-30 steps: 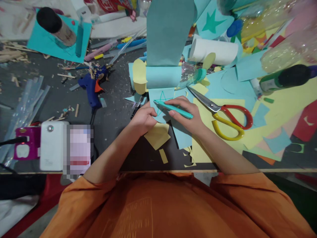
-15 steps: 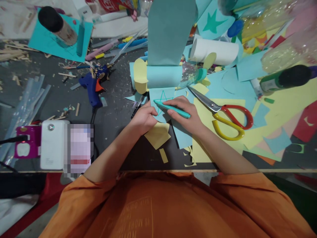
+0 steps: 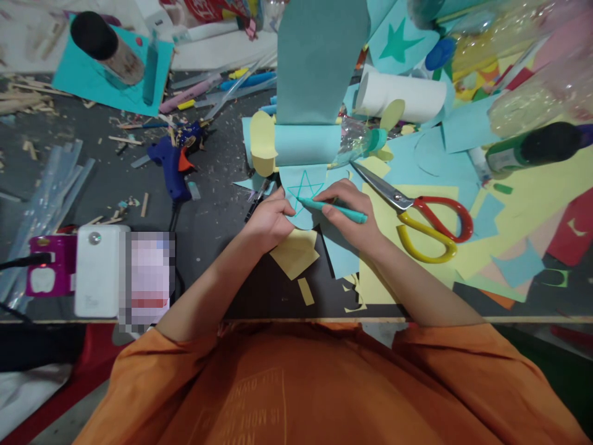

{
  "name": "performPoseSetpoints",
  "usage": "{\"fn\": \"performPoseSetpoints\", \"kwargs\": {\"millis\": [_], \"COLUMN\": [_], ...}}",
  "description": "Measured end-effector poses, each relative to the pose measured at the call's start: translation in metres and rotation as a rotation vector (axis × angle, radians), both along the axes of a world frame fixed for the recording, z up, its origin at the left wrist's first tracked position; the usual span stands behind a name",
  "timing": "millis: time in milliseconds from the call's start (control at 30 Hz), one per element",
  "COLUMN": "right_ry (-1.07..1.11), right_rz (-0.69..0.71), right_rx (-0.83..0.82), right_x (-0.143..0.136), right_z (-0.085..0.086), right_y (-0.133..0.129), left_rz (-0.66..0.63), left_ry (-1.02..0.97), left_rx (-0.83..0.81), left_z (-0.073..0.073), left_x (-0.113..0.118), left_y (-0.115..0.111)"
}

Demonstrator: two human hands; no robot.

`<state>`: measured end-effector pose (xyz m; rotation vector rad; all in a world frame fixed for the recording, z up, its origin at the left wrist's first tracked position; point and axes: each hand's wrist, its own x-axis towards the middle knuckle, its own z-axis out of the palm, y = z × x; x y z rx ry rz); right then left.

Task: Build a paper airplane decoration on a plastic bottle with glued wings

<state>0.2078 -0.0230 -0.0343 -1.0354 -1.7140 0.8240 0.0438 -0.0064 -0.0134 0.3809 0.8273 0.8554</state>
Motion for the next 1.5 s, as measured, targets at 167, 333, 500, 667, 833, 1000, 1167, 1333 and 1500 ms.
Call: {"fn": "performPoseSetpoints", "kwargs": {"millis": [167, 333, 500, 667, 833, 1000, 1167, 1333, 1500], "right_ry": [0.014, 0.058, 0.097, 0.135, 0.143, 0.162, 0.148, 0.102, 0.095], "right_rz": [-0.049, -0.100, -0.122, -0.144, -0.162, -0.155, -0.162, -0.210, -0.227], "right_rx": [-0.006, -0.022, -0.031, -0.006, 0.050, 0.084, 0.095, 0.062, 0.056], "right_x": [-0.0005, 0.0010, 0.0023, 0.0017, 0.0017, 0.0025, 0.0020, 0.0006, 0.0011], "right_z": [0.0021, 0.0005, -0.0024, -0.0033, -0.0040, -0.0050, -0.0038, -0.0016, -0.0014], "right_y": [0.0001, 0.0001, 0.0003, 0.0002, 0.0000, 0.0000, 0.0001, -0.0005, -0.0010], "left_rz": [-0.001, 0.015, 0.006, 0.009, 0.026, 0.018, 0.021, 0.011, -0.009], "left_ry": [-0.043, -0.101, -0.100, -0.049, -0.065, -0.053, -0.006, 0.026, -0.009], "left_rx": [0.007, 0.005, 0.000, 0.001, -0.015, -0.043, -0.060, -0.043, -0.024], "left_z": [-0.0031, -0.0076, -0.0078, -0.0065, -0.0077, -0.0050, -0.0035, -0.0053, -0.0074], "left_x": [-0.0012, -0.0022, -0.0021, -0.0023, -0.0023, -0.0018, -0.0012, -0.0017, -0.0028], "left_y": [0.0003, -0.0004, -0.0007, -0.0007, -0.0006, -0.0005, -0.0010, -0.0014, -0.0014]}}
